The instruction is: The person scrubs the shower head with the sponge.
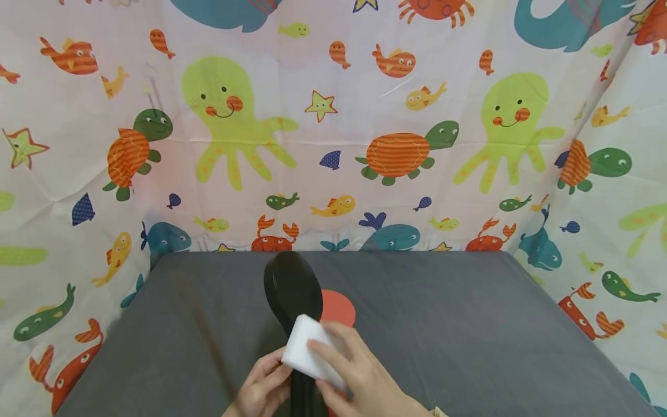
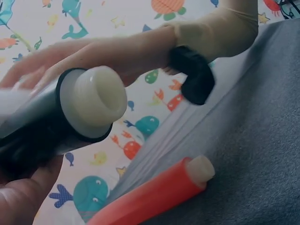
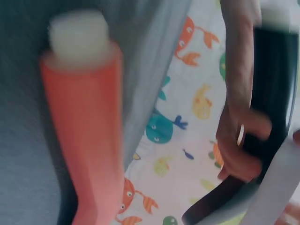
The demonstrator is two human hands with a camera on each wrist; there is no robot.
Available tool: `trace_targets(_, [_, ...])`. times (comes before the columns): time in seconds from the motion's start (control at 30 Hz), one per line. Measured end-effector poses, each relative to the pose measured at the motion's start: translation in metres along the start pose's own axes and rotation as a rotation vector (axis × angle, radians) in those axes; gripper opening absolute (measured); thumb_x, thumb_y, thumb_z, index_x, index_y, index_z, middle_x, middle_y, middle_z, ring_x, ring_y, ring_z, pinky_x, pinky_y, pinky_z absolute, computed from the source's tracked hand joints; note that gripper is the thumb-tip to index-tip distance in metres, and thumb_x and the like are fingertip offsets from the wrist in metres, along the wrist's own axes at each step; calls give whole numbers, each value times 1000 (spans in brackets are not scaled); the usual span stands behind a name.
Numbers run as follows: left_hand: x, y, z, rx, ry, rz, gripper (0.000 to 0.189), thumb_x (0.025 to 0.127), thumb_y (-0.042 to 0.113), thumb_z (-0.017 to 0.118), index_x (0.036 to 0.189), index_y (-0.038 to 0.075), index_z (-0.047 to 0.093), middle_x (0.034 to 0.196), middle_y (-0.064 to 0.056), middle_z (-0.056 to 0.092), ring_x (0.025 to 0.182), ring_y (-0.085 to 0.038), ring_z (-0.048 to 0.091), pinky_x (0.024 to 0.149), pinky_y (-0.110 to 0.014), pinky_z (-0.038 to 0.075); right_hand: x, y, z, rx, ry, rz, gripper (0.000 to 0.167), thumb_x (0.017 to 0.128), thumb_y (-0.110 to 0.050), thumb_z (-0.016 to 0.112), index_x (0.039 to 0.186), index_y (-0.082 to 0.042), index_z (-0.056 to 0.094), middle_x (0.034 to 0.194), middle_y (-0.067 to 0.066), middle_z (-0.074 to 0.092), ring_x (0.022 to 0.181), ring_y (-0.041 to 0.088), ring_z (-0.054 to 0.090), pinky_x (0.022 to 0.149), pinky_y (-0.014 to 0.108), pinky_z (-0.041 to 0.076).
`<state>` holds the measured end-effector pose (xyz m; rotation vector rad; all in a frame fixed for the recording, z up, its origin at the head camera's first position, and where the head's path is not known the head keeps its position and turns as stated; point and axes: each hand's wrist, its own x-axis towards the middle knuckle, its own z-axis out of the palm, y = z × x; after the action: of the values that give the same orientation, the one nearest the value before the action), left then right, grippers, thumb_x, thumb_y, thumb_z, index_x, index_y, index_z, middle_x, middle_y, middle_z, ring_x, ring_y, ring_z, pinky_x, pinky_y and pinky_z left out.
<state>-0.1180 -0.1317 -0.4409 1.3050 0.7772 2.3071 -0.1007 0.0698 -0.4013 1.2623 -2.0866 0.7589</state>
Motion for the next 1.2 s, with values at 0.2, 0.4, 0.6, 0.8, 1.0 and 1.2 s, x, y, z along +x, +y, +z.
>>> trace_targets(0.2, [2, 10, -1, 23, 83, 5, 50, 97, -8, 6, 136, -6, 38, 130, -14, 49, 120, -23, 48, 100, -36, 40, -13, -21, -8, 103, -277, -43, 53, 93, -34, 56, 138, -12, 40, 138, 8, 39, 121, 16, 42, 96, 27, 43])
trace_targets(0.4, [1, 14, 0, 20, 133, -32, 49, 98, -8, 10, 135, -2, 42, 129, -13, 51, 118, -22, 49, 98, -38, 42, -10, -17, -13, 91, -291, -35, 55, 92, -35, 58, 138, -12, 38, 137, 6, 40, 119, 14, 44, 95, 27, 43])
trace_targets(0.6, [1, 8, 2, 39, 100, -7, 48, 96, -12, 13, 132, -4, 45, 125, -12, 53, 111, -21, 53, 92, -36, 46, 5, 1, -6, -55, -4, 22, 45, 90, -26, 57, 132, -11, 49, 131, 13, 42, 106, 21, 48, 80, 31, 50])
trace_targets(0.8, [1, 7, 1, 37, 66, 26, 47, 95, -13, 14, 129, -4, 47, 122, -10, 55, 109, -17, 53, 92, -30, 46, 3, -5, -4, -36, -26, -21, 48, 90, -29, 59, 132, -9, 49, 132, 15, 40, 110, 22, 46, 83, 27, 49])
trace_targets(1.0, [1, 13, 1, -237, 4, -31, 57, 96, -1, -3, 138, -5, 36, 134, -14, 47, 118, -23, 50, 104, -33, 35, -14, -31, -8, 123, -274, 34, 53, 93, -32, 57, 139, -14, 38, 135, 2, 44, 117, 11, 46, 94, 23, 43])
trace_targets(1.2, [3, 14, 7, -217, -10, -72, 63, 96, 10, -9, 135, -5, 37, 126, -10, 52, 104, -17, 55, 97, -29, 40, -14, -37, -4, 130, -268, 77, 52, 94, -29, 56, 139, -13, 37, 131, -2, 49, 113, 7, 49, 94, 16, 40])
